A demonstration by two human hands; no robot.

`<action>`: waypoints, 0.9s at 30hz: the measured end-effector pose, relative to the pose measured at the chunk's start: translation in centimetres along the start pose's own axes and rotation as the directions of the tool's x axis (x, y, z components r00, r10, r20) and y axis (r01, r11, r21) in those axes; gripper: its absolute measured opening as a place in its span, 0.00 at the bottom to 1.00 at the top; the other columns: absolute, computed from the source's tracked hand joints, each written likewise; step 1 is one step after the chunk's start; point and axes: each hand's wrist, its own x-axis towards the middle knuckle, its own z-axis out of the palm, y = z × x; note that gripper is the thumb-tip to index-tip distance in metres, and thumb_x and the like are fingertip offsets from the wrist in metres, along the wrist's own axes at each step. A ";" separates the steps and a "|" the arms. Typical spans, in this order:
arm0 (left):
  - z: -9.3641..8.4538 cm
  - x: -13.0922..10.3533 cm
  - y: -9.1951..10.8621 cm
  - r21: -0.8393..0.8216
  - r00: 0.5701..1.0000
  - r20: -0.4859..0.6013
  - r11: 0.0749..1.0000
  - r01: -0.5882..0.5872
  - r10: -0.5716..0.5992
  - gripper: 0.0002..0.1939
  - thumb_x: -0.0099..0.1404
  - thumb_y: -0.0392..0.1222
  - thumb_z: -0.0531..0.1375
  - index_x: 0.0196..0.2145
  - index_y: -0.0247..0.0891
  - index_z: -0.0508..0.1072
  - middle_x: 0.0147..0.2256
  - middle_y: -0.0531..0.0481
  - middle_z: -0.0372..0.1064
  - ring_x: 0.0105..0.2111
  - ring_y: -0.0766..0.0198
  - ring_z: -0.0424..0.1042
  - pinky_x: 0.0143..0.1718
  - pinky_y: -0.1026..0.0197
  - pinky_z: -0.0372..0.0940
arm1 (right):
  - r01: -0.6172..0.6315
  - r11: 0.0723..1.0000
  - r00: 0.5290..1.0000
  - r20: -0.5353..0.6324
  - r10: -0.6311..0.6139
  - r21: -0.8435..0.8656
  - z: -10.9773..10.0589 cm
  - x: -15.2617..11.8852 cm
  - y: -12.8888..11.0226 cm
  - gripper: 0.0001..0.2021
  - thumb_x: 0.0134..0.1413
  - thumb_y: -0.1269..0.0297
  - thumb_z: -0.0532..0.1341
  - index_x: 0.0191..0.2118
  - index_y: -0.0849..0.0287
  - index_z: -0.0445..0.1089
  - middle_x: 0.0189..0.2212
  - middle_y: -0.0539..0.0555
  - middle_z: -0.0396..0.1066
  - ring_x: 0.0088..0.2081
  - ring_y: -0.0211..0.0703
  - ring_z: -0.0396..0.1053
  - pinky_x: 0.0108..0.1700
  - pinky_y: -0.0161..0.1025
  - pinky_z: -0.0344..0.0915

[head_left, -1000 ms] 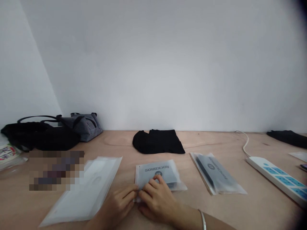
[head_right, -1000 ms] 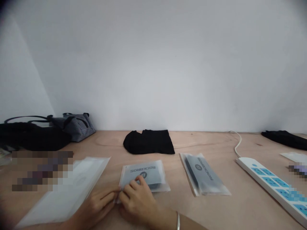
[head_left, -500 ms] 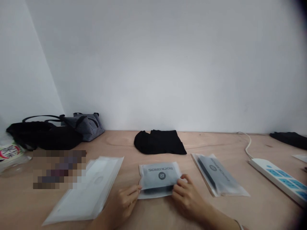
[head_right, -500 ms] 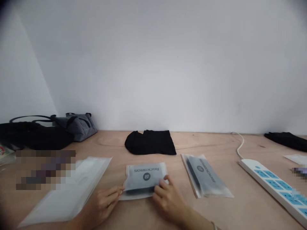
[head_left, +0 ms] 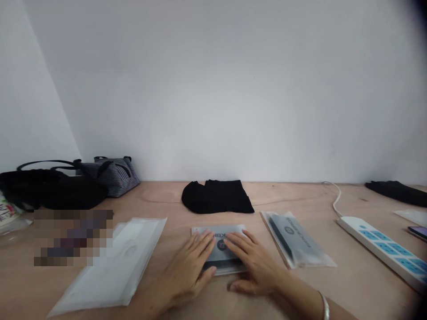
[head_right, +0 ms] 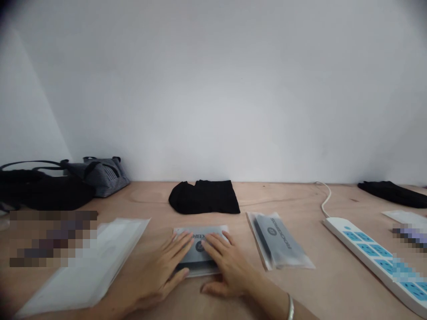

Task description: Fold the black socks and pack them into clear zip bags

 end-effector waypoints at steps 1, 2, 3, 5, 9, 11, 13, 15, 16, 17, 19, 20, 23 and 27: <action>0.6 0.5 0.1 0.011 0.999 0.016 1.000 0.029 -0.029 0.28 0.64 0.47 0.49 0.59 0.37 0.49 0.59 0.42 0.47 0.58 0.52 0.46 0.56 0.46 0.48 | 0.019 1.000 0.999 0.038 -0.019 0.012 0.3 0.7 0.1 0.43 0.47 0.39 0.51 0.62 0.63 0.39 0.59 0.64 0.46 0.59 0.55 0.43 0.57 0.57 0.36; 1.2 0.9 0.1 0.014 0.998 0.029 0.999 0.052 -0.053 0.28 0.65 0.50 0.47 0.59 0.34 0.49 0.59 0.41 0.46 0.58 0.53 0.45 0.56 0.47 0.48 | 0.022 0.999 0.997 0.073 -0.024 0.029 0.6 1.3 0.1 0.44 0.47 0.38 0.50 0.62 0.62 0.35 0.60 0.64 0.42 0.60 0.55 0.40 0.57 0.58 0.34; 1.9 1.2 -0.1 0.010 0.996 0.044 0.997 0.073 -0.073 0.29 0.65 0.51 0.46 0.59 0.33 0.48 0.59 0.40 0.45 0.59 0.53 0.44 0.56 0.48 0.48 | 0.014 0.999 0.994 0.103 -0.020 0.050 0.9 1.7 0.2 0.45 0.47 0.38 0.50 0.62 0.62 0.33 0.61 0.64 0.40 0.60 0.55 0.37 0.57 0.58 0.32; 2.9 1.4 -0.6 -0.012 0.993 0.067 0.995 0.095 -0.094 0.30 0.66 0.53 0.44 0.59 0.32 0.46 0.59 0.39 0.44 0.59 0.54 0.43 0.56 0.50 0.49 | -0.011 0.996 0.989 0.148 -0.003 0.091 1.4 2.2 0.3 0.44 0.49 0.39 0.49 0.62 0.62 0.32 0.61 0.64 0.37 0.61 0.54 0.36 0.58 0.57 0.30; 3.5 1.1 -1.5 -0.083 0.991 0.096 0.992 0.096 -0.088 0.30 0.66 0.53 0.44 0.60 0.34 0.43 0.60 0.40 0.41 0.59 0.56 0.42 0.56 0.52 0.49 | -0.044 0.987 0.978 0.207 0.011 0.157 1.8 2.3 0.6 0.41 0.51 0.42 0.49 0.62 0.60 0.32 0.61 0.63 0.36 0.61 0.53 0.35 0.58 0.55 0.32; 3.4 1.0 -1.6 -0.130 0.989 0.115 0.985 0.111 -0.096 0.30 0.66 0.53 0.44 0.60 0.33 0.43 0.60 0.40 0.40 0.59 0.56 0.43 0.56 0.51 0.49 | -0.052 0.982 0.974 0.228 0.010 0.179 1.8 2.3 0.7 0.41 0.51 0.43 0.50 0.62 0.60 0.32 0.61 0.63 0.36 0.61 0.53 0.36 0.58 0.55 0.33; 3.4 0.9 -1.6 -0.191 0.984 0.128 0.971 0.146 -0.123 0.30 0.66 0.53 0.43 0.60 0.32 0.45 0.60 0.40 0.41 0.59 0.56 0.43 0.56 0.51 0.49 | -0.058 0.982 0.970 0.243 0.013 0.178 1.8 2.5 0.7 0.40 0.51 0.44 0.51 0.62 0.60 0.33 0.61 0.64 0.36 0.60 0.54 0.37 0.58 0.56 0.35; 3.6 0.8 -1.8 -0.265 0.977 0.084 0.941 0.211 -0.195 0.29 0.67 0.52 0.42 0.59 0.31 0.48 0.59 0.40 0.44 0.58 0.57 0.46 0.56 0.51 0.50 | -0.064 0.988 0.969 0.246 0.027 0.143 1.9 2.6 0.5 0.38 0.52 0.49 0.53 0.62 0.59 0.34 0.61 0.64 0.39 0.60 0.55 0.38 0.57 0.57 0.39; 3.8 0.8 -2.0 -0.305 0.966 0.036 0.918 0.254 -0.255 0.27 0.68 0.51 0.40 0.59 0.32 0.50 0.59 0.41 0.46 0.58 0.58 0.48 0.55 0.51 0.51 | -0.066 0.991 0.969 0.243 0.036 0.113 1.9 2.7 0.4 0.37 0.53 0.54 0.54 0.62 0.58 0.34 0.60 0.63 0.40 0.60 0.56 0.39 0.57 0.58 0.42; 4.0 0.7 -2.3 -0.342 0.945 -0.022 0.891 0.299 -0.325 0.26 0.68 0.50 0.39 0.58 0.32 0.52 0.58 0.42 0.50 0.57 0.59 0.50 0.55 0.52 0.52 | -0.066 0.995 0.971 0.235 0.046 0.078 2.0 2.7 0.2 0.35 0.54 0.60 0.54 0.62 0.57 0.34 0.60 0.63 0.42 0.60 0.56 0.41 0.56 0.58 0.45; 4.4 0.7 -3.1 -0.367 0.874 -0.131 0.842 0.396 -0.468 0.25 0.69 0.47 0.35 0.55 0.34 0.57 0.55 0.45 0.57 0.55 0.62 0.56 0.53 0.54 0.55 | -0.068 0.998 0.977 0.205 0.066 0.002 2.4 2.6 -0.3 0.34 0.53 0.70 0.52 0.62 0.52 0.34 0.60 0.61 0.45 0.59 0.56 0.44 0.54 0.58 0.50; 4.5 0.6 -3.5 -0.357 0.837 -0.168 0.824 0.440 -0.520 0.25 0.69 0.45 0.33 0.54 0.35 0.59 0.53 0.46 0.60 0.54 0.64 0.58 0.53 0.55 0.56 | -0.070 0.997 0.981 0.180 0.076 -0.035 2.7 2.5 -0.5 0.34 0.53 0.73 0.51 0.62 0.49 0.35 0.59 0.60 0.46 0.58 0.56 0.46 0.53 0.57 0.52; 4.9 0.7 -4.6 -0.276 0.783 -0.204 0.801 0.531 -0.588 0.26 0.68 0.43 0.32 0.52 0.34 0.62 0.51 0.45 0.63 0.53 0.63 0.60 0.52 0.54 0.57 | -0.105 0.983 0.992 0.049 0.113 -0.148 3.4 2.3 -0.9 0.34 0.53 0.77 0.49 0.61 0.43 0.38 0.59 0.57 0.49 0.57 0.56 0.50 0.50 0.55 0.58; 5.2 0.7 -4.8 -0.171 0.805 -0.139 0.815 0.554 -0.577 0.24 0.66 0.45 0.39 0.51 0.30 0.63 0.53 0.38 0.60 0.54 0.53 0.56 0.53 0.44 0.51 | -0.300 0.898 0.945 -0.226 0.235 -0.321 2.5 1.9 0.0 0.34 0.50 0.81 0.47 0.60 0.42 0.42 0.57 0.58 0.52 0.55 0.59 0.53 0.46 0.58 0.60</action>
